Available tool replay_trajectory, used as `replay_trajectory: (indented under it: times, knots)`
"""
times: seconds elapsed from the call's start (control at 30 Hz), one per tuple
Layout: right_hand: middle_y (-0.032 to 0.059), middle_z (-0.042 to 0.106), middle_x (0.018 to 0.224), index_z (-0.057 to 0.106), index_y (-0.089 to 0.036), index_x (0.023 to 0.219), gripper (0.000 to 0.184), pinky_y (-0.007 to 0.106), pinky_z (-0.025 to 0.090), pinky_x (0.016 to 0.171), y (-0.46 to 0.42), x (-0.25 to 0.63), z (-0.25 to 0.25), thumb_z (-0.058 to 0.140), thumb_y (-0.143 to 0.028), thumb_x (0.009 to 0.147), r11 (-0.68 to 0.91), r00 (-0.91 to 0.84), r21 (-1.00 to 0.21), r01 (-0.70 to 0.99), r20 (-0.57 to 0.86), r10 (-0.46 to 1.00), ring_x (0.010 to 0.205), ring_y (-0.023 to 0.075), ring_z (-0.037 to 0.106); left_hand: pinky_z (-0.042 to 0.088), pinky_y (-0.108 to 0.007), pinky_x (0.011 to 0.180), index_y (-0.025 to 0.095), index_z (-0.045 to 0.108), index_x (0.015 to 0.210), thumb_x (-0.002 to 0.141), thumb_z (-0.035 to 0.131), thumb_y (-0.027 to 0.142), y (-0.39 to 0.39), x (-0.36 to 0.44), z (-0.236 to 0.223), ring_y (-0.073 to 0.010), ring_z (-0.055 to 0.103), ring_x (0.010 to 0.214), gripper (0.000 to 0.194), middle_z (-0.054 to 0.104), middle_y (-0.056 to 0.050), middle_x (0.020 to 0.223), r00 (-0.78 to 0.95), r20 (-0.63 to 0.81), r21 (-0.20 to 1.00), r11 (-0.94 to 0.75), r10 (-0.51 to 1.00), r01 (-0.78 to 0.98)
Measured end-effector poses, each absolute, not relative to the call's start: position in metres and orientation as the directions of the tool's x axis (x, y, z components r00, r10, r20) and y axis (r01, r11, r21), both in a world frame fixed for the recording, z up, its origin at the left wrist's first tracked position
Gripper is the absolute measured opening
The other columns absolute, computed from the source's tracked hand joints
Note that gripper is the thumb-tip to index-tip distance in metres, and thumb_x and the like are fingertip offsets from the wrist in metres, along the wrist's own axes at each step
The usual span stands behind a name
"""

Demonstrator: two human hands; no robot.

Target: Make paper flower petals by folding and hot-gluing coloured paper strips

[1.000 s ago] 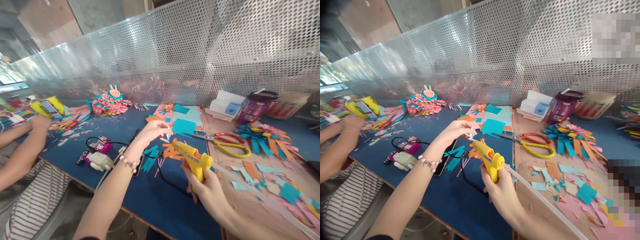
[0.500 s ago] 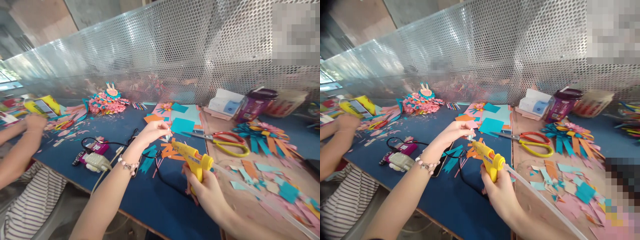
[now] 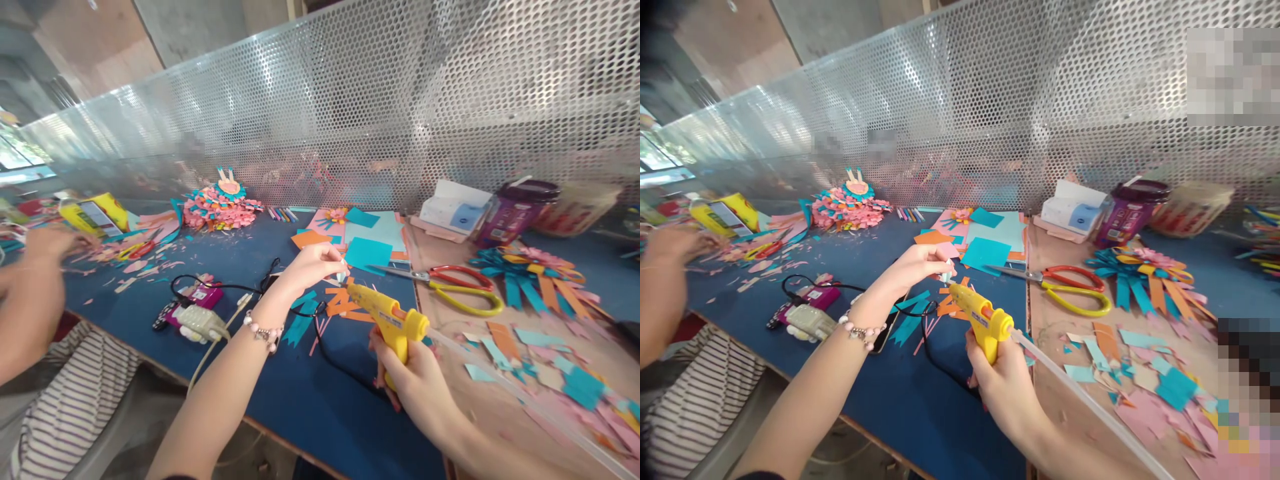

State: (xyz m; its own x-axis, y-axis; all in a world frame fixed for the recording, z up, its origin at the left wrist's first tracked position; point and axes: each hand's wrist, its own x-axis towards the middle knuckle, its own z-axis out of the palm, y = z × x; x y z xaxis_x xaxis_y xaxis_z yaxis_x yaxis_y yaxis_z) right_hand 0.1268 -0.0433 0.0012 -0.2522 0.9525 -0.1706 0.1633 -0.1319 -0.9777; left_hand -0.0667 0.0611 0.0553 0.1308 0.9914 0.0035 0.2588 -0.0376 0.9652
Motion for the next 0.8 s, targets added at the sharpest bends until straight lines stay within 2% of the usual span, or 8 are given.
replay_trajectory:
  times: [0.8]
  knots:
    - [-0.0018, 0.049, 0.042, 0.044, -0.017, 0.052, 0.05, 0.018, 0.027, 0.032, -0.0413, 0.1261, 0.0025, 0.049, -0.058, 0.081, -0.17, -0.264, -0.964, 0.203, -0.221, 0.939, 0.028, 0.0063, 0.041, 0.045, -0.024, 0.06, 0.013, 0.058, 0.067, 0.068, 0.067, 0.016, 0.059, -0.0663, 0.058, -0.0163, 0.065, 0.075, 0.01, 0.07, -0.01, 0.079, 0.134, 0.031, 0.966, -0.064, 0.99, 0.251]
